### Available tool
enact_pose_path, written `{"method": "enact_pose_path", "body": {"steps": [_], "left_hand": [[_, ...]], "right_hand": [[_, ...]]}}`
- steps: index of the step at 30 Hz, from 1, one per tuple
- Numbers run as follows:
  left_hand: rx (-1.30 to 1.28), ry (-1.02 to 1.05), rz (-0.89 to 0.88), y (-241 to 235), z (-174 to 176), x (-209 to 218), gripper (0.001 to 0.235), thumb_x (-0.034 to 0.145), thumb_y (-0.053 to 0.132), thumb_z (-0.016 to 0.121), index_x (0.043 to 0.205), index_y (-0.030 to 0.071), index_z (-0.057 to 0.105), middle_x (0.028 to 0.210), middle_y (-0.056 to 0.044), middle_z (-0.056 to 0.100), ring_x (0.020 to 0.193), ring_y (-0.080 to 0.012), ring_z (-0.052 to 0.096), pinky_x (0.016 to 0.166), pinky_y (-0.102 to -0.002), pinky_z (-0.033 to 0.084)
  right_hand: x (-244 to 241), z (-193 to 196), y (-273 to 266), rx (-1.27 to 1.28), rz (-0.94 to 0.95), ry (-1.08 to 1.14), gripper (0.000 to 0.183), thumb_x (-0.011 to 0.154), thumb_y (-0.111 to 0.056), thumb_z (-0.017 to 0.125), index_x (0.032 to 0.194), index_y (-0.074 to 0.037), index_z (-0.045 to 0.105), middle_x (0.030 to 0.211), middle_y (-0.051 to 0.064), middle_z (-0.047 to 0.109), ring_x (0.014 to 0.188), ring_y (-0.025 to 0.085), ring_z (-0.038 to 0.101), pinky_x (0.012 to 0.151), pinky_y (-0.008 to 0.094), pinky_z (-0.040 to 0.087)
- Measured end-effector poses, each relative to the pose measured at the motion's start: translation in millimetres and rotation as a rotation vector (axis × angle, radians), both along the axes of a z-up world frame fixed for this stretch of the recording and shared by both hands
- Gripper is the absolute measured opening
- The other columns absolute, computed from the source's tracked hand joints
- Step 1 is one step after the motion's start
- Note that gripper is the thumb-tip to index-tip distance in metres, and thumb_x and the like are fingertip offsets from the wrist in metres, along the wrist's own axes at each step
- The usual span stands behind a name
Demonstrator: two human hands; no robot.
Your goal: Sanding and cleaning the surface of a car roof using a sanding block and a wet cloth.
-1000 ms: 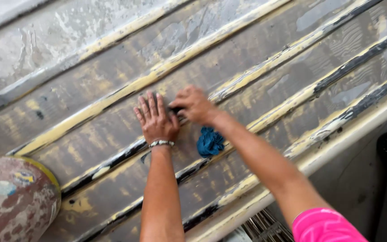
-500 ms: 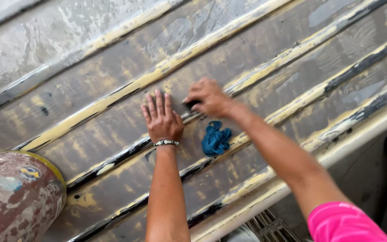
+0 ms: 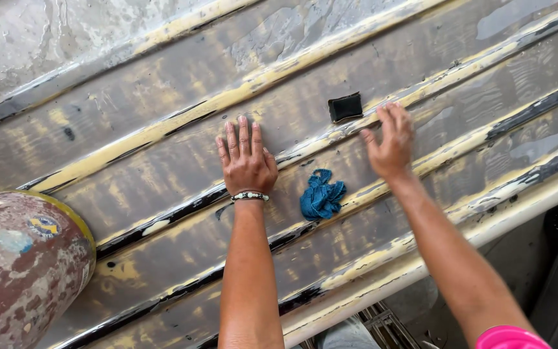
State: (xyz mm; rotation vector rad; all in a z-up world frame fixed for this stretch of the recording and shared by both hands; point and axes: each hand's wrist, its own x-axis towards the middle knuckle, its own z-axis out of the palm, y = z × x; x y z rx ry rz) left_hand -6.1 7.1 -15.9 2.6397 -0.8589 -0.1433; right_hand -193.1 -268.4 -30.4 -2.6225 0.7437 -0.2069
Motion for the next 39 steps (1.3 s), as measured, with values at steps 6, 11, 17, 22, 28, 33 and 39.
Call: {"method": "enact_pose_path", "body": {"steps": [6,11,17,22,28,33,39], "left_hand": [[0.028,-0.006,0.012,-1,2,-2,0.059,0.090,0.023,0.055,0.148,0.011,0.058,0.164,-0.011,0.041,0.154,-0.0369,0.032,0.127,-0.057,0.020],[0.031,0.000,0.007,-2,4,1,0.060,0.090,0.023,0.055,0.149,0.011,0.057,0.165,-0.011,0.041,0.155,-0.0363,0.032,0.127,-0.057,0.020],[0.036,0.014,0.006,-1,4,1,0.061,0.089,0.024,0.055,0.149,0.011,0.057,0.164,-0.011,0.041,0.155,-0.0361,0.032,0.127,-0.057,0.019],[0.011,0.018,0.012,0,4,-1,0.060,0.090,0.024,0.055,0.148,0.011,0.057,0.163,-0.013,0.041,0.153,-0.0375,0.032,0.127,-0.058,0.020],[-0.025,-0.010,0.007,1,-2,-1,0.061,0.088,0.025,0.057,0.147,0.010,0.058,0.162,-0.013,0.043,0.153,-0.0379,0.034,0.126,-0.059,0.021],[0.013,-0.023,-0.002,1,1,-1,0.060,0.090,0.024,0.057,0.148,0.009,0.058,0.163,-0.013,0.043,0.154,-0.0379,0.034,0.127,-0.058,0.021],[0.002,-0.020,0.008,1,-1,-3,0.058,0.091,0.025,0.056,0.147,0.010,0.058,0.162,-0.014,0.043,0.154,-0.0381,0.034,0.127,-0.059,0.021]], "right_hand": [[33,10,91,-0.227,0.179,0.115,0.052,0.103,-0.051,0.060,0.135,-0.011,0.064,0.145,0.012,0.057,0.146,0.032,0.040,0.126,0.052,0.016],[66,43,123,-0.120,0.293,0.037,0.043,0.102,-0.044,0.063,0.135,-0.017,0.067,0.136,0.006,0.061,0.140,0.025,0.045,0.123,0.051,0.021],[46,24,71,-0.136,0.386,0.002,0.036,0.103,-0.036,0.069,0.132,-0.015,0.069,0.132,0.006,0.066,0.132,0.024,0.054,0.118,0.045,0.032],[55,40,89,-0.167,0.243,-0.058,0.034,0.102,-0.033,0.071,0.128,-0.012,0.071,0.129,0.005,0.066,0.131,0.026,0.054,0.119,0.046,0.032],[83,58,146,-0.055,0.396,-0.064,0.030,0.094,-0.027,0.071,0.122,-0.016,0.072,0.124,0.001,0.068,0.127,0.022,0.056,0.116,0.045,0.029],[70,54,116,-0.088,0.433,-0.036,0.033,0.096,-0.024,0.075,0.127,-0.014,0.072,0.127,0.003,0.067,0.126,0.020,0.057,0.112,0.041,0.033],[38,8,38,-0.126,0.300,-0.065,0.030,0.101,-0.020,0.076,0.130,-0.015,0.069,0.138,0.007,0.064,0.132,0.022,0.054,0.117,0.042,0.036]]}}
